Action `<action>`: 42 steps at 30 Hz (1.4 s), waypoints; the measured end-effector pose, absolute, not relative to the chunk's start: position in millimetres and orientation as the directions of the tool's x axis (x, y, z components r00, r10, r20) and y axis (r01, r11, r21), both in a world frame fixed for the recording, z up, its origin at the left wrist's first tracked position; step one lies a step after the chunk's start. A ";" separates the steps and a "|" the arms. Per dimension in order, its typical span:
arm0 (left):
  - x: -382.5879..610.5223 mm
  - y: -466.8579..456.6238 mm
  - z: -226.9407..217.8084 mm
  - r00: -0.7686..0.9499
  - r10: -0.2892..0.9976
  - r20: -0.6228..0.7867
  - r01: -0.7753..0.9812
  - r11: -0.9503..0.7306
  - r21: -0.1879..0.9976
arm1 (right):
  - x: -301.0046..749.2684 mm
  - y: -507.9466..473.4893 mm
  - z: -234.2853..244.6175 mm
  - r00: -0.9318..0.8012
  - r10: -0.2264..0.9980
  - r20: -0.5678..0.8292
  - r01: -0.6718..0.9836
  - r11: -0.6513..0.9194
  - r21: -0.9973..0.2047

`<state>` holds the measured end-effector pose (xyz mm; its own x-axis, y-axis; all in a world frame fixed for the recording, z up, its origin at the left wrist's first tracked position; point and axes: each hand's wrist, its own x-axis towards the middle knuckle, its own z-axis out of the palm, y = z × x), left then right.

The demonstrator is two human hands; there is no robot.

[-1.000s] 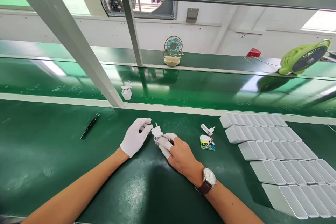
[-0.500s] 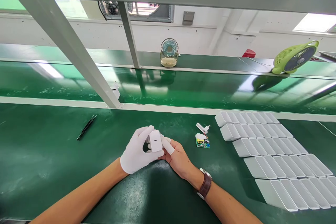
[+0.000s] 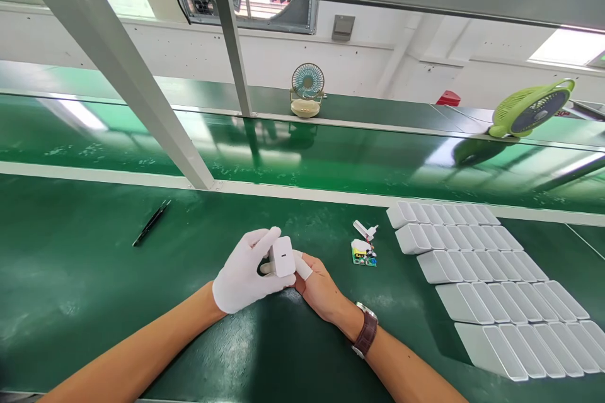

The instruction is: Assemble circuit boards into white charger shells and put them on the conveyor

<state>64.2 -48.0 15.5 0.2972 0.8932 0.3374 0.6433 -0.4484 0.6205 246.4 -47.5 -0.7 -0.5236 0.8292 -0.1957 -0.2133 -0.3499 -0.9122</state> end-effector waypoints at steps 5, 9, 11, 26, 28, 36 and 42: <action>64.8 -49.4 16.4 0.281 0.904 0.321 0.660 -0.425 0.620 | 248.1 -47.3 -6.7 -0.480 0.853 -0.203 -0.005 -0.234 -0.972; 64.3 -50.0 15.1 0.293 0.895 0.336 0.650 -0.444 0.617 | 246.6 -46.7 -3.5 -0.483 0.857 -0.178 0.008 -0.199 -0.980; 63.8 -50.1 15.9 0.295 0.895 0.334 0.647 -0.445 0.620 | 245.8 -47.2 -2.2 -0.483 0.859 -0.169 -0.016 -0.202 -0.979; 67.2 -33.0 22.8 0.209 0.953 0.220 0.723 -0.302 0.622 | 260.1 -36.3 -0.9 -0.258 0.883 0.392 0.500 0.470 -0.727; 68.6 -32.6 25.0 0.223 0.958 0.178 0.737 -0.286 0.613 | 259.0 -37.7 -3.7 -0.334 0.846 0.415 0.547 0.532 -0.646; 73.3 -31.9 22.8 0.211 0.969 0.131 0.768 -0.247 0.591 | 261.1 -35.2 -7.3 -0.434 0.766 0.475 0.531 0.643 -0.552; 72.6 -32.5 18.4 0.158 0.978 0.136 0.783 -0.208 0.586 | 272.0 -28.5 4.3 -0.391 0.754 0.528 0.427 0.657 -0.621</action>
